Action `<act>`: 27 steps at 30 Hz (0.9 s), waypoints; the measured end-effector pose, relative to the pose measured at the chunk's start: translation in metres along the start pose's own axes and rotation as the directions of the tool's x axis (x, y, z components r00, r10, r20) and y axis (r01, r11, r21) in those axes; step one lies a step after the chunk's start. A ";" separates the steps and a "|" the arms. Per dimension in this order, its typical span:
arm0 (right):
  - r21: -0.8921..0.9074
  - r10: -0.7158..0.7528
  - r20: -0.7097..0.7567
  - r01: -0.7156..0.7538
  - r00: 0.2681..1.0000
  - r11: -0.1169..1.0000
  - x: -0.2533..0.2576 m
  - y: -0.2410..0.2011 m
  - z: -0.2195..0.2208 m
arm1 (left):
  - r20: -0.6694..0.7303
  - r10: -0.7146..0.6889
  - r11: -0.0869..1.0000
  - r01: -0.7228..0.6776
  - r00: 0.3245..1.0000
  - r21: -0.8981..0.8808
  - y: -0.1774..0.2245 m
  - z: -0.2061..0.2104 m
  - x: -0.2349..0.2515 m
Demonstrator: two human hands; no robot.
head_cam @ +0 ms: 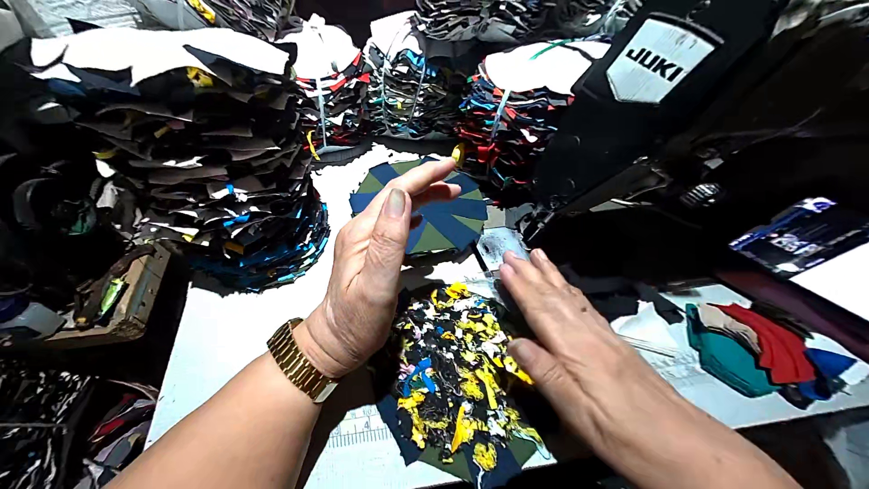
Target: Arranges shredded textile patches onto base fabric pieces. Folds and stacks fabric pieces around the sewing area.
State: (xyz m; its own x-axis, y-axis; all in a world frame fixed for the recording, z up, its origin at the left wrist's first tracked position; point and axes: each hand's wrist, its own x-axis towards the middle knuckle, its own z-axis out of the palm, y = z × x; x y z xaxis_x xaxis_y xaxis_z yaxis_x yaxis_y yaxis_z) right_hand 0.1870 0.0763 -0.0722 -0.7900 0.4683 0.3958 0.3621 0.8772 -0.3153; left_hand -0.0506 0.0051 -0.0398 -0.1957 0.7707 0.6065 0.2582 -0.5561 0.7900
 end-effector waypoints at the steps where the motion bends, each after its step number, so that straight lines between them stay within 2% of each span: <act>1: -0.018 -0.019 0.018 0.019 1.000 1.000 0.002 -0.005 0.007 | -0.010 -0.002 1.000 0.002 1.000 0.001 0.000 0.000 0.000; 6: -0.099 -0.052 0.095 0.061 0.994 0.993 0.004 -0.022 0.041 | -0.053 -0.048 0.998 0.047 0.997 -0.030 -0.001 0.000 0.000; 9: -0.093 -0.057 0.128 0.069 0.990 0.993 0.006 -0.022 0.040 | -0.047 -0.074 0.997 0.073 0.996 -0.021 0.000 -0.002 0.001; 13: 0.250 -0.052 0.159 0.011 0.986 0.968 0.011 -0.008 0.001 | -0.033 -0.089 0.996 0.089 0.995 -0.008 -0.003 -0.002 0.002; 15: 0.331 0.001 0.067 -0.023 0.998 0.943 0.015 -0.003 -0.025 | -0.035 -0.108 0.994 0.108 0.994 0.000 -0.002 -0.002 0.002; 18: 0.273 0.059 -0.111 -0.027 0.992 0.962 0.007 0.004 -0.041 | -0.034 -0.104 0.995 0.104 0.994 -0.004 -0.002 -0.002 0.003; 23: 0.289 -0.041 0.018 0.034 0.999 0.957 -0.025 0.007 -0.023 | -0.024 -0.094 0.996 0.094 0.995 0.006 -0.003 -0.002 0.002; 27: 0.209 -0.072 0.014 0.067 0.997 0.975 -0.034 0.005 -0.009 | -0.015 -0.107 0.994 0.107 0.994 0.035 -0.004 -0.003 0.001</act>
State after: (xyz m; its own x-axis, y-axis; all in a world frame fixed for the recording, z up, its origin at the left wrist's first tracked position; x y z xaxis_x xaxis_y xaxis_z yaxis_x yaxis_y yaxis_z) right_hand 0.2197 0.0655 -0.0791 -0.8208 0.4026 0.4053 0.1963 0.8651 -0.4616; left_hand -0.0543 0.0073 -0.0416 -0.2364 0.8210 0.5197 0.2690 -0.4587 0.8469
